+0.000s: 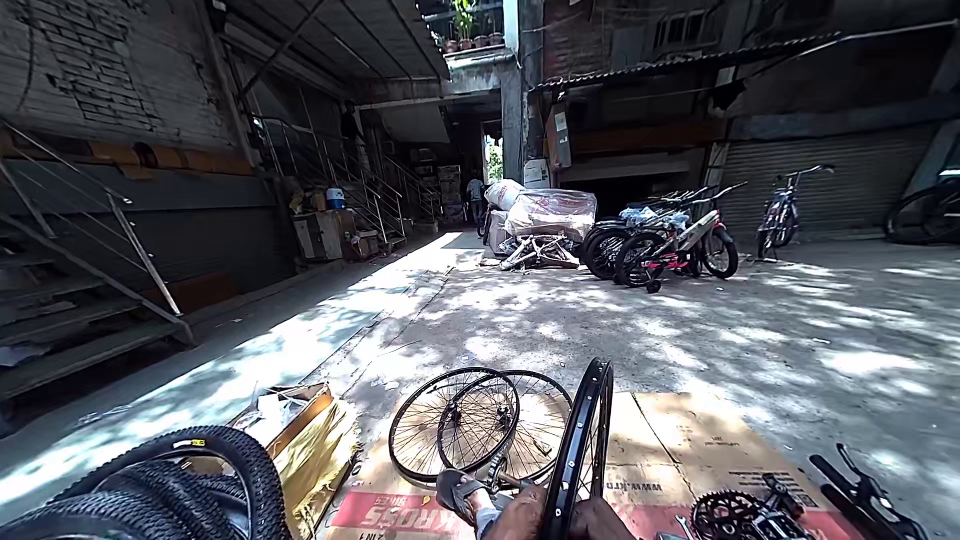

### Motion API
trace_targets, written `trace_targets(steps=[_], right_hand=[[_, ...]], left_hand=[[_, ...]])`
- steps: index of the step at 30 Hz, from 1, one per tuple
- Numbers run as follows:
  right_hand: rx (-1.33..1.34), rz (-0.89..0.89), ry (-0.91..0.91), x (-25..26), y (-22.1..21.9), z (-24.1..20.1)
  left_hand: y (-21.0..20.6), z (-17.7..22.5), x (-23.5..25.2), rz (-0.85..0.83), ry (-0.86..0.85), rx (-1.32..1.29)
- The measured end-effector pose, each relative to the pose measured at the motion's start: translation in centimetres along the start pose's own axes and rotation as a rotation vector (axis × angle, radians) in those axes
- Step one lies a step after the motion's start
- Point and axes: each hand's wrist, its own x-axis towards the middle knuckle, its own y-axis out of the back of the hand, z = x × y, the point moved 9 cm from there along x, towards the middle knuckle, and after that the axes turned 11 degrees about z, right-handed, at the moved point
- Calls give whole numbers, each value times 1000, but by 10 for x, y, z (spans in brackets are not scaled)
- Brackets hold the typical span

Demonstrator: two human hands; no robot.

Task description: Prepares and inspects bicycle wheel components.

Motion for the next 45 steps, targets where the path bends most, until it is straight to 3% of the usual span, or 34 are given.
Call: trace_targets(steps=[3, 7, 11, 13, 17, 21, 25, 29, 32, 34, 37, 40, 42, 45], right_hand=[[30, -88, -52, 15, -1, 10], [55, -107, -129, 20, 12, 20], [-74, -111, -248, -20, 29, 56], [-196, -269, -238, -71, 26, 74], [-387, -857, -169, -192, -6, 77], [-414, -1088, -32, -250, -28, 86], [-388, -1082, 5, -254, -33, 89], [-402, -1092, 4, -256, -34, 89], [-401, -1083, -16, -253, -34, 88], [-399, -1077, -24, -251, -34, 89], [-402, -1060, -6, -252, -33, 90], [-393, -1055, 1, -252, -33, 91], [-393, -1052, 6, -252, -32, 91], [-390, -1041, 15, -251, -33, 91]], left_hand=[[-4, 6, 7, 1, 106, 49], [-9, 12, 3, 37, -200, -25], [7, 15, -3, 173, -198, 180], [5, 22, -6, 162, -159, 250], [-25, 52, 8, 31, -175, 212], [-42, 51, 20, -121, -179, 40], [-23, 24, -20, -223, -243, -39], [49, -67, -86, -238, 18, -231], [110, -128, -119, 98, 243, 311], [132, -148, -135, 193, 324, 650], [127, -125, -149, 207, 194, 494], [112, -87, -156, 94, -33, 408], [105, -68, -158, 31, -151, 463], [97, -56, -159, -4, -193, 721]])
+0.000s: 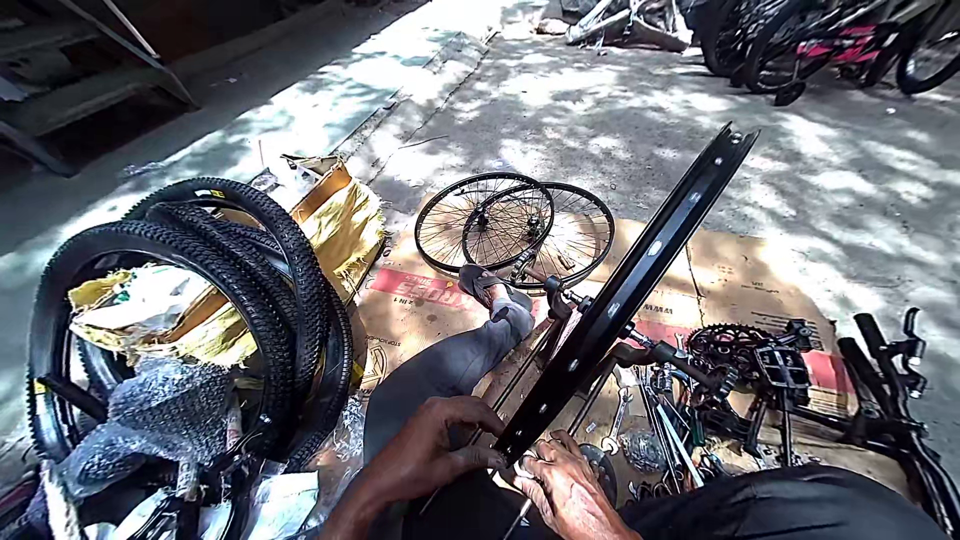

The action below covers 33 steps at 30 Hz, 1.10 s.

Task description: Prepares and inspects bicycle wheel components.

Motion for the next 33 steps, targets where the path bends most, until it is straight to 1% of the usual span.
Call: trace_targets(steps=[4, 7, 10, 12, 13, 14, 15, 17, 18, 19, 20, 21, 23, 25, 28, 30, 33], right_hand=[[-7, -27, -7, 1, 0, -1], [-8, -60, -24, 0, -2, 0], [-4, -68, -18, 0, -3, -1], [-1, -63, -25, 0, -3, 0], [-2, -59, -29, 0, -2, 0], [-1, -52, -31, 0, -1, 1], [-2, -50, -32, 0, 0, 1], [-5, -59, -28, -1, -2, 1], [-8, -58, -26, -2, -3, 0], [-10, -54, -25, -2, -3, 0], [-10, -46, -26, -1, -3, 0], [-4, -45, -28, -1, -2, 1], [4, -42, -26, -1, -1, 1], [4, -49, -29, 0, -1, 0], [0, -96, -49, -1, -2, 0], [6, -74, -42, -1, -1, 0], [10, -46, -35, -1, -1, 0]], left_hand=[[-11, 2, 1, -80, 7, 227], [-27, -15, -1, -214, 16, 388], [-44, -39, -4, -359, 88, 484], [-44, -39, -3, -385, 87, 485], [-38, -31, -1, -352, 55, 444], [-29, -18, 2, -284, 11, 368], [-17, -3, 6, -182, -29, 250], [10, 27, 15, 90, -59, -96], [20, 40, 18, 169, -57, -258], [27, 50, 21, 208, -58, -332], [30, 54, 22, 228, -54, -304], [29, 51, 21, 234, -41, -205], [17, 33, 13, 192, -9, 24], [4, 9, 4, 133, 38, 122], [-2, -11, -4, 140, 78, 98], [-2, -13, -4, 148, 85, 86], [0, -4, -1, 162, 65, 94]])
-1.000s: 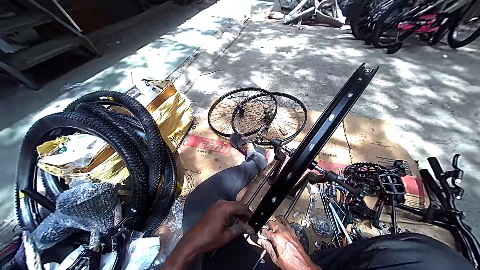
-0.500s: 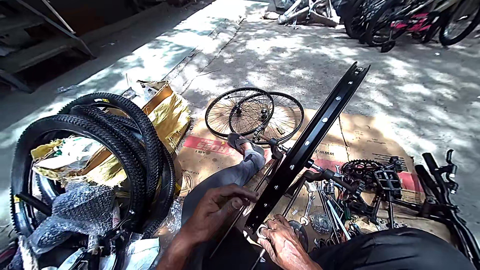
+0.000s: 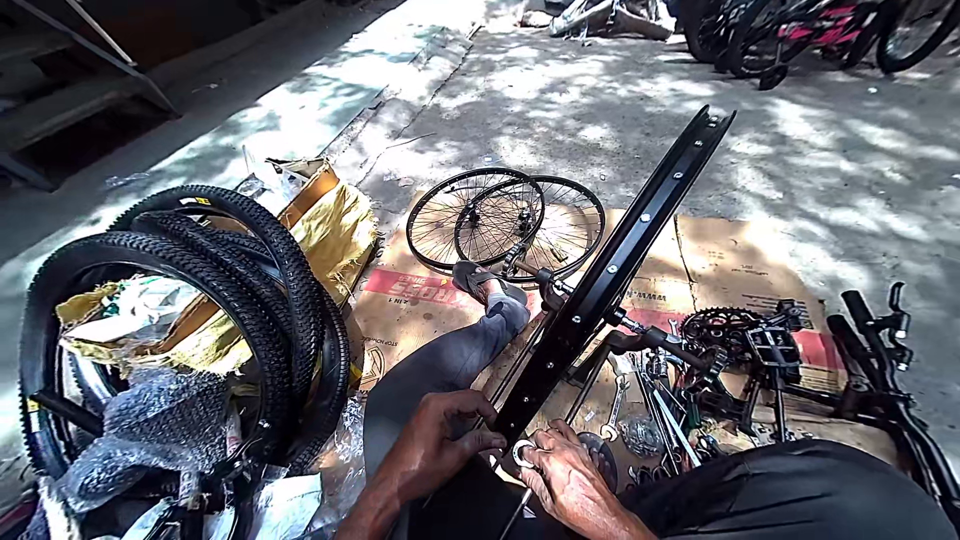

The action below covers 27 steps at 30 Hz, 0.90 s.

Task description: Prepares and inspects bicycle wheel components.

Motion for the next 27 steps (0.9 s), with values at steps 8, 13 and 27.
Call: trace_targets(steps=[8, 13, 27], right_hand=[[2, -41, -6, 1, -2, 0], [156, 55, -68, 1, 22, -2], [149, 591, 357, 49, 180, -48]], left_hand=[[-9, -13, -6, -80, 60, 67], [3, 7, -2, 150, 57, -353], [-12, 45, 37, 119, -135, -469]])
